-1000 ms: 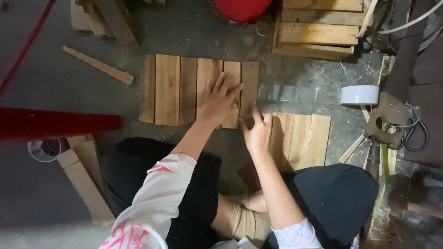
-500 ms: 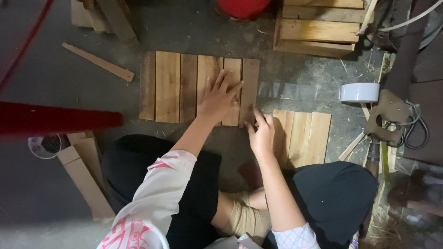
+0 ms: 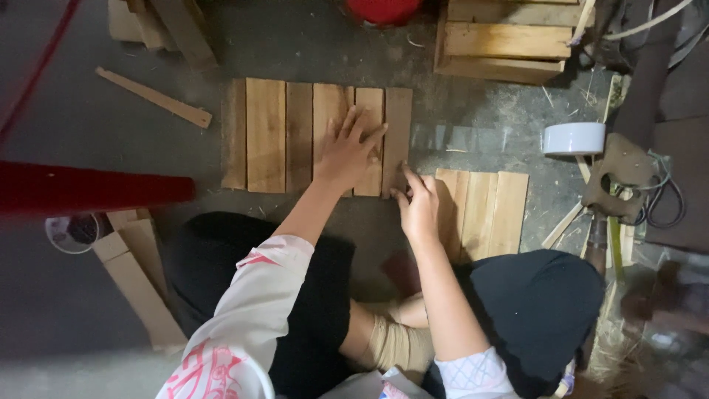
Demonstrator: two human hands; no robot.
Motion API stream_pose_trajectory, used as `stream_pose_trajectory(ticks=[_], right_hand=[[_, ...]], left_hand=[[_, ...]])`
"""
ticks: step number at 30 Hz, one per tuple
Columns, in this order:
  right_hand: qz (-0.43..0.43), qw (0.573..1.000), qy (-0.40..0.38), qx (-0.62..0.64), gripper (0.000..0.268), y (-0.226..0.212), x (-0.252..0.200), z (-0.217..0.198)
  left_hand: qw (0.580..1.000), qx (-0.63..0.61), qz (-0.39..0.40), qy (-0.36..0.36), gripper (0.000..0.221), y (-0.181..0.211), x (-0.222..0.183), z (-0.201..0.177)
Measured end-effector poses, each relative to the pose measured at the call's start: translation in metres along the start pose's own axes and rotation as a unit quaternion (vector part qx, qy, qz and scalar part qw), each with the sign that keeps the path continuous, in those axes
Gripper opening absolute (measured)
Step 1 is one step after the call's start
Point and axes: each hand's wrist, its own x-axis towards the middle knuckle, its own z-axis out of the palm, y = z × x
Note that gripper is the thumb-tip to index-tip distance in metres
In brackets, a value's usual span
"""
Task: The person is arranging wooden slats in a row and joining them together by applying adhesive tape across the surface.
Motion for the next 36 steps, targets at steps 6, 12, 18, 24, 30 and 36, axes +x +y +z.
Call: stream_pose_trajectory(ticks=[6,12,18,24,30,36], right_hand=[[-0.017,0.998,0.053,0.019,0.054,0.002,-0.016,-0.011],[0.004,0.978,0.187,-0.097,0.061,0.05,-0.077,-0.041],[0.043,0.959,0.092,-0.263,0.075,0.061,-0.103,-0.021],[0.033,0.971,0.083,-0.222,0.073,0.053,-0.111,-0.027],[0.108,0.975,0.075,-0.179,0.079,0.091,-0.088,-0.018],[0.072,0.982,0.17,-0.04,0.077,0.096,-0.082,-0.026]], left_hand=[[0.999,0.019,0.012,0.043,0.061,-0.003,0.001,0.013],[0.998,0.046,0.005,0.044,0.061,-0.001,0.002,0.012],[0.998,0.056,0.003,0.014,0.06,0.0,0.004,0.012],[0.999,0.032,0.0,0.026,0.058,0.003,-0.004,0.007],[0.998,0.055,0.003,0.011,0.058,-0.007,0.009,0.018],[0.997,0.074,0.008,0.013,0.067,-0.002,0.0,0.016]])
